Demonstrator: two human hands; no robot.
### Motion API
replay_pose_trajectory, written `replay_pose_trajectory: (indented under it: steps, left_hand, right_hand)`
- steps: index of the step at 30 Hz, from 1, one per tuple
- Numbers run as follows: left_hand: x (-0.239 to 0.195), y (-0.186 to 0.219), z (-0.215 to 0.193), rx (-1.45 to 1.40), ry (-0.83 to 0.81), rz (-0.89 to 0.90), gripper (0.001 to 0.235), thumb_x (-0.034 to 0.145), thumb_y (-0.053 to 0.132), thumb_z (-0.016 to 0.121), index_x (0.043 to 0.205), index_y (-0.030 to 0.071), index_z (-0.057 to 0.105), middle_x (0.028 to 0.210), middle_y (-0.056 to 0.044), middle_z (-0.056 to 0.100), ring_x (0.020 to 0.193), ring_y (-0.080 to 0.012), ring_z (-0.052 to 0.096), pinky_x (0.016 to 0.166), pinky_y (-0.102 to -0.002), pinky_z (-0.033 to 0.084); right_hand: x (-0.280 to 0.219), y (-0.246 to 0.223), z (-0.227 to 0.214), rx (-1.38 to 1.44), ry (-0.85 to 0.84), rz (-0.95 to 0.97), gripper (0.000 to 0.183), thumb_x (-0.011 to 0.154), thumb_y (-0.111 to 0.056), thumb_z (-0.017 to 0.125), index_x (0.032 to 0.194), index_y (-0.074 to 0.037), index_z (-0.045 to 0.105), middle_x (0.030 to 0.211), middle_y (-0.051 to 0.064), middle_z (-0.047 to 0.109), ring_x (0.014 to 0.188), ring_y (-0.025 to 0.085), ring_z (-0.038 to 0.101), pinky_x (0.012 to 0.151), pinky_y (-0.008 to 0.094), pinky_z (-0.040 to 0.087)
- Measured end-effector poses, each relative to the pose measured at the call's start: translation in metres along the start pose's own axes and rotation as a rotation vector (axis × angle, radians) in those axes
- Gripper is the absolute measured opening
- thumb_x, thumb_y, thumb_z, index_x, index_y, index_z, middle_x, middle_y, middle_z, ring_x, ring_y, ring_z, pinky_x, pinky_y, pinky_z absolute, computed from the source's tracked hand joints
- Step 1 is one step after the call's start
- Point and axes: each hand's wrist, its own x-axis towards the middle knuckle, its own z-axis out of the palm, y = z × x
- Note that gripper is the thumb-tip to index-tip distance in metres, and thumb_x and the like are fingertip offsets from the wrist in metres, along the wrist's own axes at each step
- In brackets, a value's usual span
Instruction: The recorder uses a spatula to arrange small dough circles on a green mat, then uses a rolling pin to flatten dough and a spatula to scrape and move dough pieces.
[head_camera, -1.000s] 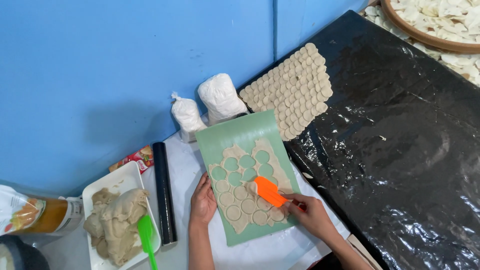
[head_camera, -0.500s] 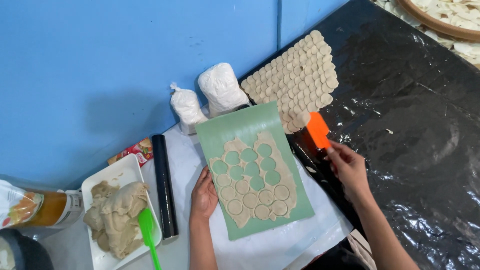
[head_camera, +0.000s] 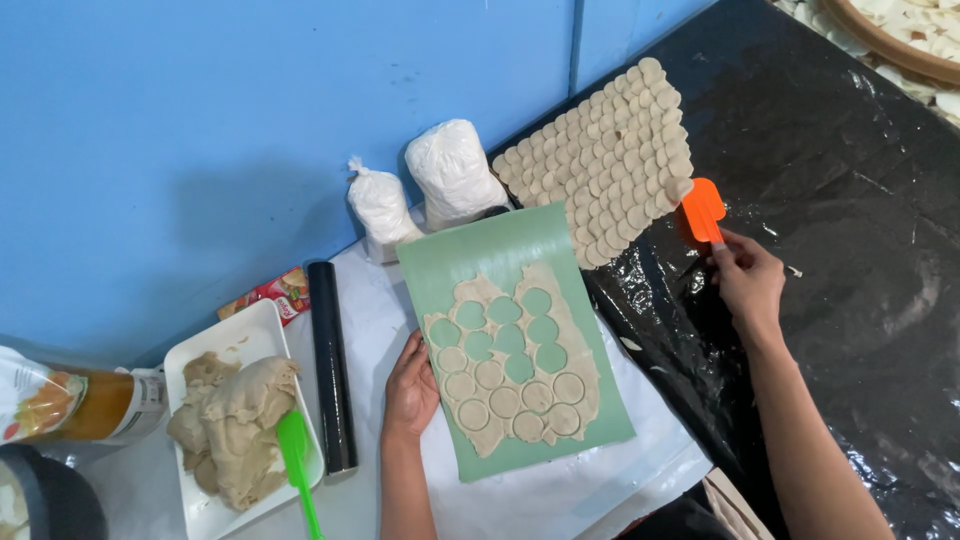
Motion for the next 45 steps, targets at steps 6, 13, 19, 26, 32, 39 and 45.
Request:
replay_pose_trajectory:
  steps: [6,13,19,26,32,39,45]
  left_hand:
    - [0.003,-0.004,-0.007,0.004,0.013,0.014,0.043,0.104,0.007,0.047,0.146,-0.003,0.045,0.133,-0.011,0.064,0.123,-0.0182,0.063,0.107,-0.034,0.049]
    - [0.001,-0.001,-0.001,-0.001,0.004,0.014,0.044,0.104,0.008,0.046,0.147,-0.002,0.045,0.133,-0.011,0.065,0.122,-0.0182,0.063,0.106,-0.034,0.05]
    - [-0.004,-0.006,0.013,0.109,0.059,0.075,0.04,0.105,0.011,0.047,0.143,-0.001,0.05,0.129,-0.011,0.066,0.116,-0.0187,0.064,0.1,-0.034,0.051]
    - [0.004,-0.014,0.02,0.175,0.115,0.173,0.03,0.105,0.013,0.049,0.131,-0.001,0.057,0.118,-0.01,0.068,0.107,-0.0179,0.066,0.095,-0.034,0.052]
    - [0.008,-0.01,0.038,0.219,0.063,0.281,0.026,0.108,0.013,0.05,0.127,-0.002,0.059,0.117,-0.009,0.068,0.106,-0.017,0.065,0.096,-0.033,0.051]
    - [0.0,0.017,0.107,0.278,0.085,0.421,0.026,0.108,0.014,0.047,0.124,-0.003,0.059,0.118,-0.01,0.068,0.108,-0.0154,0.064,0.097,-0.032,0.052]
    - [-0.002,0.027,0.143,0.268,0.155,0.458,0.025,0.107,0.012,0.047,0.124,-0.003,0.057,0.116,-0.011,0.068,0.104,-0.0162,0.065,0.093,-0.034,0.055]
  right_hand:
    - [0.005,0.014,-0.004,-0.367,0.105,-0.333,0.031,0.102,-0.014,0.069,0.132,-0.011,0.074,0.097,0.014,0.074,0.083,0.026,0.07,0.079,0.041,0.055]
    - [-0.025,-0.018,-0.012,-0.721,0.199,-0.484,0.04,0.1,-0.01,0.065,0.139,-0.018,0.073,0.109,0.017,0.068,0.086,0.038,0.069,0.075,0.05,0.054]
    - [-0.089,-0.038,-0.005,-0.535,0.159,-0.489,0.039,0.104,-0.009,0.064,0.142,-0.011,0.07,0.102,0.019,0.068,0.085,0.034,0.069,0.08,0.047,0.056]
    - [-0.163,-0.045,0.015,-0.298,-0.118,-0.413,0.036,0.094,-0.013,0.066,0.13,-0.011,0.072,0.09,0.013,0.072,0.065,0.023,0.068,0.064,0.039,0.055]
    - [-0.181,-0.07,0.011,-0.239,-0.235,-0.355,0.033,0.093,-0.012,0.067,0.125,-0.009,0.073,0.082,0.012,0.07,0.055,0.019,0.063,0.053,0.035,0.051]
    - [-0.189,-0.1,0.002,-0.128,-0.17,-0.425,0.031,0.095,-0.012,0.068,0.126,-0.007,0.074,0.076,0.011,0.065,0.056,0.017,0.057,0.054,0.032,0.046]
    - [-0.183,-0.1,0.006,-0.082,-0.238,-0.436,0.03,0.094,-0.011,0.068,0.123,-0.007,0.074,0.076,0.008,0.067,0.057,0.013,0.059,0.054,0.031,0.047]
